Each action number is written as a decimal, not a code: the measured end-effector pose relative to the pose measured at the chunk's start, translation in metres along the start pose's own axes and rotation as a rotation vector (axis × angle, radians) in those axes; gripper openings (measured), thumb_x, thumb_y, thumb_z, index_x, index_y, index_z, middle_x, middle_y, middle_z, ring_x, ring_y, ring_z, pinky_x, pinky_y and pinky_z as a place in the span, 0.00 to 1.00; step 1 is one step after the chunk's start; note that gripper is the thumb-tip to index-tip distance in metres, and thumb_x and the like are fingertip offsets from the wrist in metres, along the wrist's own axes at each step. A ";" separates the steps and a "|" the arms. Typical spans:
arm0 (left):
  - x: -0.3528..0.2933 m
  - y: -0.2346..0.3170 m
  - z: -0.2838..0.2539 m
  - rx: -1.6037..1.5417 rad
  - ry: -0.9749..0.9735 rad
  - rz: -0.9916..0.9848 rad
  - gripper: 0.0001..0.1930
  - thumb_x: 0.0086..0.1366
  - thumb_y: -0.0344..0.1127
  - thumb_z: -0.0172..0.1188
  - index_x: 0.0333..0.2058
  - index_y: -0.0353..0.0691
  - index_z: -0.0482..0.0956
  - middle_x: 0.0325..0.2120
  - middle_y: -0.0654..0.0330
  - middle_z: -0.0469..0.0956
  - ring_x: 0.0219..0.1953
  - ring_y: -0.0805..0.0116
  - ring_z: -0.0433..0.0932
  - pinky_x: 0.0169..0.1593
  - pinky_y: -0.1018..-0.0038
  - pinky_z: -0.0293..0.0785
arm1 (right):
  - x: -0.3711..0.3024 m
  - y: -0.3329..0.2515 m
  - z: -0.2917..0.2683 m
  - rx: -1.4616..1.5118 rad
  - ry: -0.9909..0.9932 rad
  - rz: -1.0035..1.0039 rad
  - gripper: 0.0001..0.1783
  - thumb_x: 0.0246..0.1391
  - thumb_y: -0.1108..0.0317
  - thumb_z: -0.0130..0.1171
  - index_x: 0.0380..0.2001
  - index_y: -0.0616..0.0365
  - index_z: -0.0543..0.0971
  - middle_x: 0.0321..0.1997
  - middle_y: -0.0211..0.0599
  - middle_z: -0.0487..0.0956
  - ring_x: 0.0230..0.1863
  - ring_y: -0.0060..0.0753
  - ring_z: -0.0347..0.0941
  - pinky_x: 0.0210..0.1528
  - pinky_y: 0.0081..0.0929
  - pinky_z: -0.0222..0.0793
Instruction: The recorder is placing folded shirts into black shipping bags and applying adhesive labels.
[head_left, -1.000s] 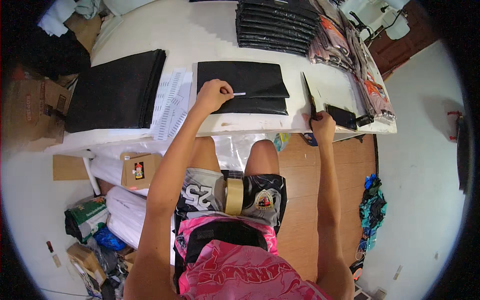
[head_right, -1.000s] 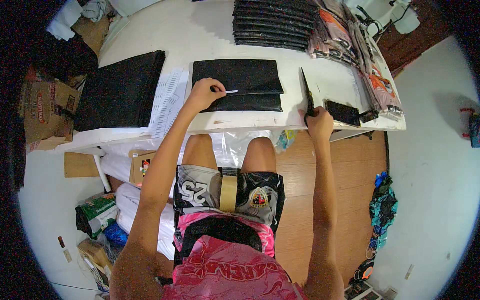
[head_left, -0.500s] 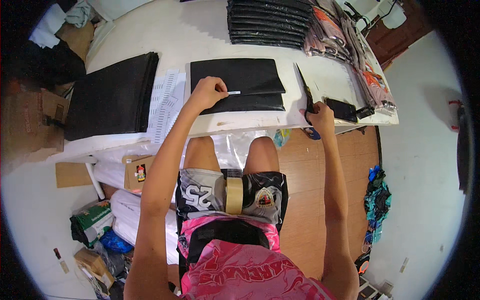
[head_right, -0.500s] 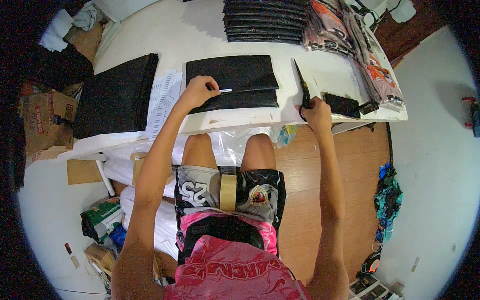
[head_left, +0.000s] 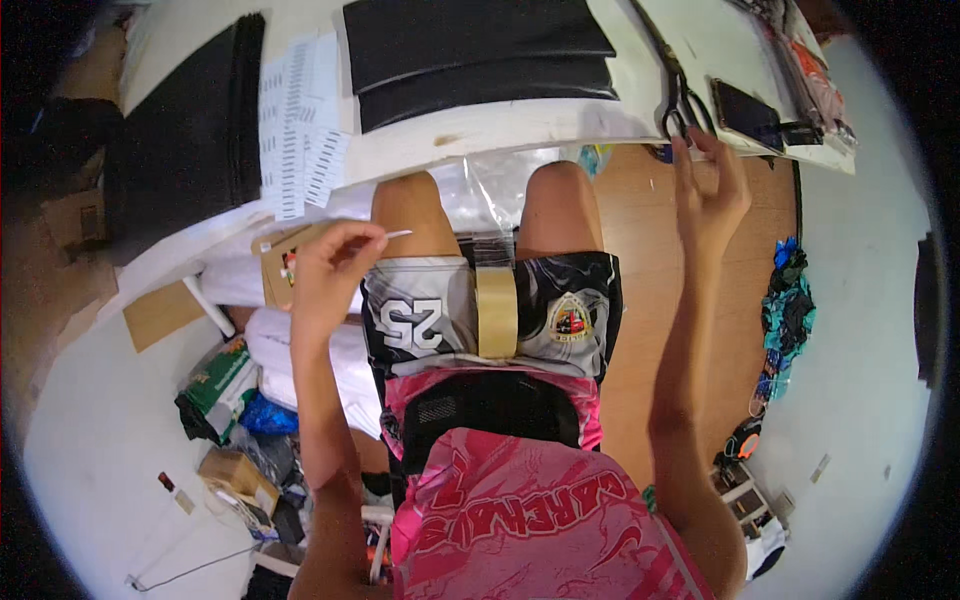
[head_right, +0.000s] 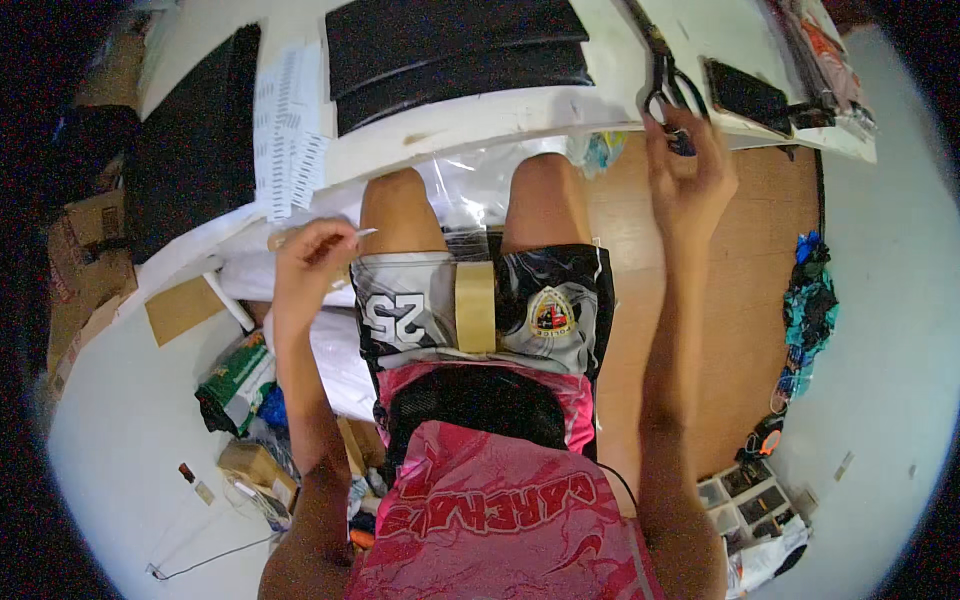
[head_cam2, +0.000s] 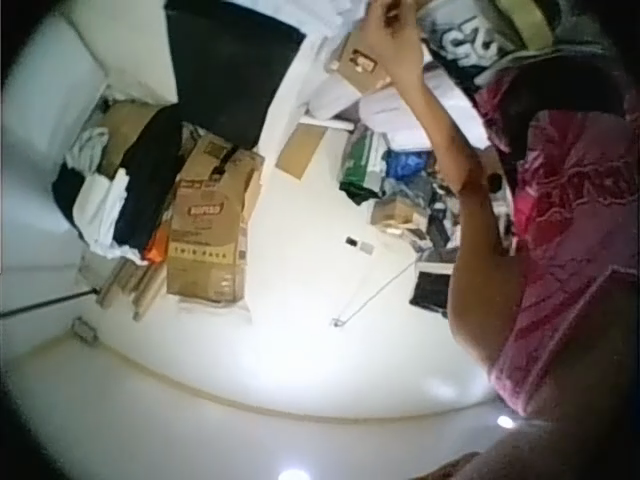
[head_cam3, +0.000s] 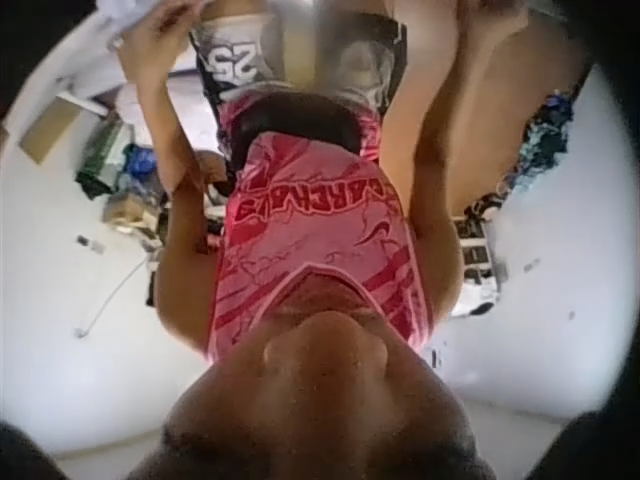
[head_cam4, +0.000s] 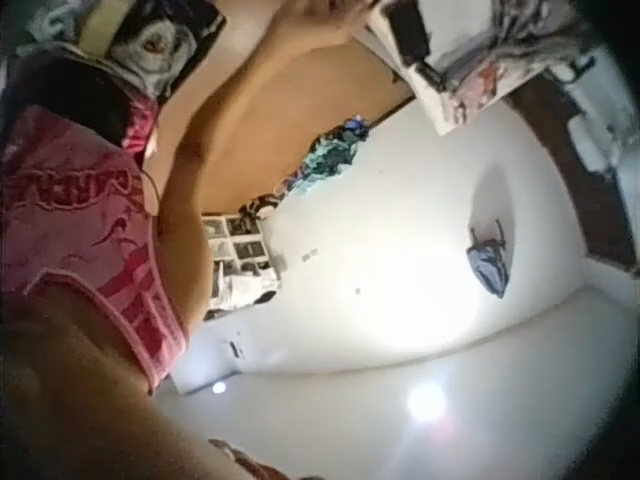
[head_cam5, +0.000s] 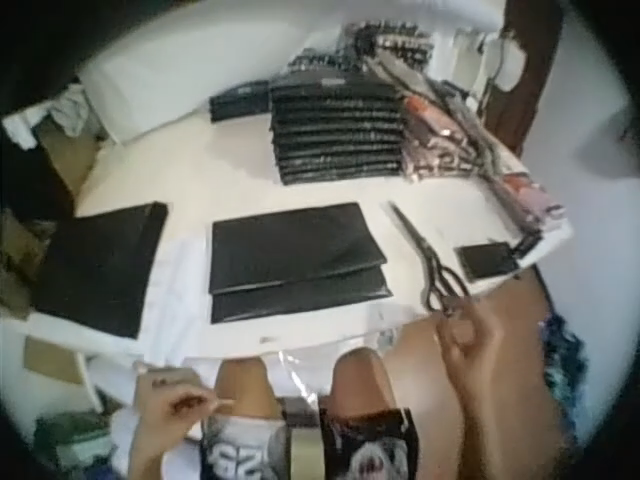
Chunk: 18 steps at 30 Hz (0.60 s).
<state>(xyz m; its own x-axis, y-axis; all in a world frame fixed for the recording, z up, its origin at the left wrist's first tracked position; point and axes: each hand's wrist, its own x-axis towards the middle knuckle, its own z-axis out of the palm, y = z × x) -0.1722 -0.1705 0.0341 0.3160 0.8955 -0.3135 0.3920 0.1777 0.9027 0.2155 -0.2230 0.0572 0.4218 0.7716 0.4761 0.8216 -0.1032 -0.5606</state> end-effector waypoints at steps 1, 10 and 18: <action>-0.004 -0.011 0.008 -0.007 -0.010 -0.016 0.06 0.60 0.25 0.60 0.36 0.32 0.79 0.29 0.64 0.79 0.32 0.80 0.76 0.36 0.82 0.72 | -0.020 0.000 0.008 0.207 -0.008 0.157 0.12 0.49 0.71 0.64 0.38 0.61 0.80 0.35 0.39 0.80 0.37 0.30 0.76 0.43 0.25 0.70; 0.017 -0.035 0.059 -0.192 0.220 -0.065 0.06 0.63 0.25 0.58 0.37 0.32 0.79 0.29 0.64 0.78 0.31 0.81 0.75 0.37 0.84 0.70 | -0.102 -0.051 0.097 0.888 -0.364 0.720 0.12 0.56 0.72 0.58 0.42 0.66 0.77 0.40 0.36 0.80 0.41 0.23 0.75 0.45 0.18 0.69; 0.059 -0.027 0.097 -0.293 0.225 0.023 0.09 0.60 0.25 0.61 0.40 0.31 0.80 0.31 0.61 0.80 0.31 0.79 0.76 0.37 0.84 0.71 | -0.091 -0.036 0.122 1.086 -0.480 0.866 0.12 0.58 0.73 0.55 0.44 0.64 0.77 0.40 0.37 0.80 0.44 0.27 0.76 0.47 0.22 0.71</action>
<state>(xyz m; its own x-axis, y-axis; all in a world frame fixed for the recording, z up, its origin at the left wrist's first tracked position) -0.0803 -0.1617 -0.0371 0.1111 0.9623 -0.2484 0.1122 0.2362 0.9652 0.1002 -0.2132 -0.0484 0.2780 0.8685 -0.4104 -0.3926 -0.2872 -0.8737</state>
